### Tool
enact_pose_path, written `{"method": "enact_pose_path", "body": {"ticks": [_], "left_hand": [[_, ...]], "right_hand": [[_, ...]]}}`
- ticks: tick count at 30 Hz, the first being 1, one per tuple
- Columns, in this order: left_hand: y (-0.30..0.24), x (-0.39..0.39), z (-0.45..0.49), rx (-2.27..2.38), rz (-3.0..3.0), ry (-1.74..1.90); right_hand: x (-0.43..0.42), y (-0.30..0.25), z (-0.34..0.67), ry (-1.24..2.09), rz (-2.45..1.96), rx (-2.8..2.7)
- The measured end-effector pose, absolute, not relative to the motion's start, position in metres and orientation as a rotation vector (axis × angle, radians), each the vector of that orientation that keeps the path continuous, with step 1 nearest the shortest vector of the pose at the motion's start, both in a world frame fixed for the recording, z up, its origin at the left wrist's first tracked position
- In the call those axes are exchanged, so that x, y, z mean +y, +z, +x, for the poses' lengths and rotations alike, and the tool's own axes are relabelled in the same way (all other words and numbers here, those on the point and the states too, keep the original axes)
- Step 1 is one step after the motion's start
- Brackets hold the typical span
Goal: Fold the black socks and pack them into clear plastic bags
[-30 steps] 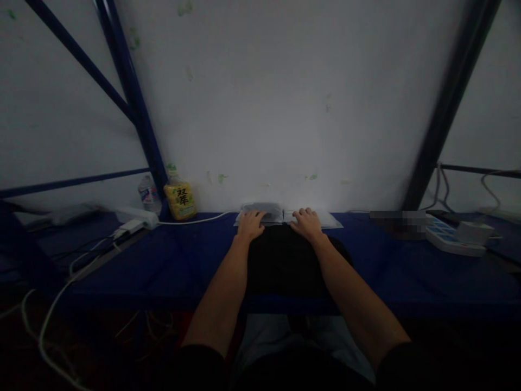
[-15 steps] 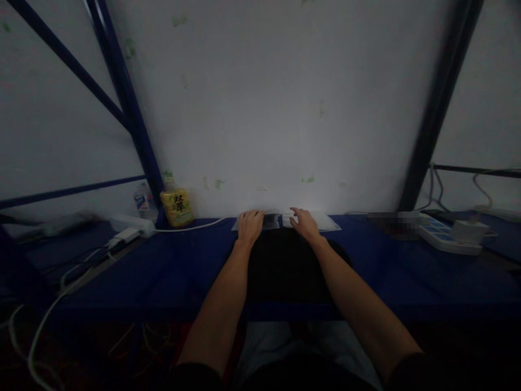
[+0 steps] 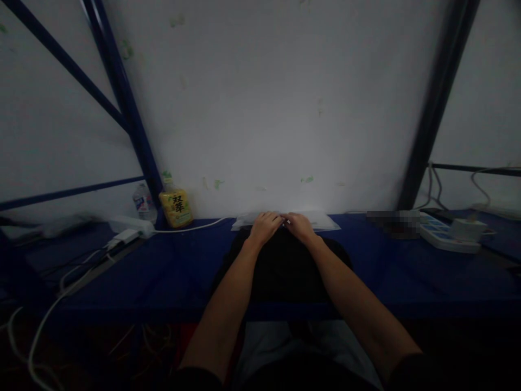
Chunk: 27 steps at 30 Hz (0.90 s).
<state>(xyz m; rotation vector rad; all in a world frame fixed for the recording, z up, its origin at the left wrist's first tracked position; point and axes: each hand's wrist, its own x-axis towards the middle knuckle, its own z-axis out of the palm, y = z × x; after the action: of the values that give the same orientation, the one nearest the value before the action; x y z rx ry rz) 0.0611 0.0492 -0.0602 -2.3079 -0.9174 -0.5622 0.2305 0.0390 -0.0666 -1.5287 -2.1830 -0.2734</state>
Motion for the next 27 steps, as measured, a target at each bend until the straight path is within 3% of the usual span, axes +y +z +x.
{"method": "enact_pose_path", "body": {"ticks": [10, 20, 27], "left_hand": [[-0.051, 0.046, 0.052, -0.948, -2.213, -0.695], [-0.055, 0.061, 0.025, -1.181, -2.088, -0.85], [-0.056, 0.057, 0.045, -1.329, -2.166, -0.813]], "right_hand": [[0.043, -0.062, 0.24, -0.259, -1.62, -2.058], [0.054, -0.078, 0.289, -0.033, -1.79, -1.265], [0.051, -0.065, 0.267, -0.14, -1.399, -1.492]]}}
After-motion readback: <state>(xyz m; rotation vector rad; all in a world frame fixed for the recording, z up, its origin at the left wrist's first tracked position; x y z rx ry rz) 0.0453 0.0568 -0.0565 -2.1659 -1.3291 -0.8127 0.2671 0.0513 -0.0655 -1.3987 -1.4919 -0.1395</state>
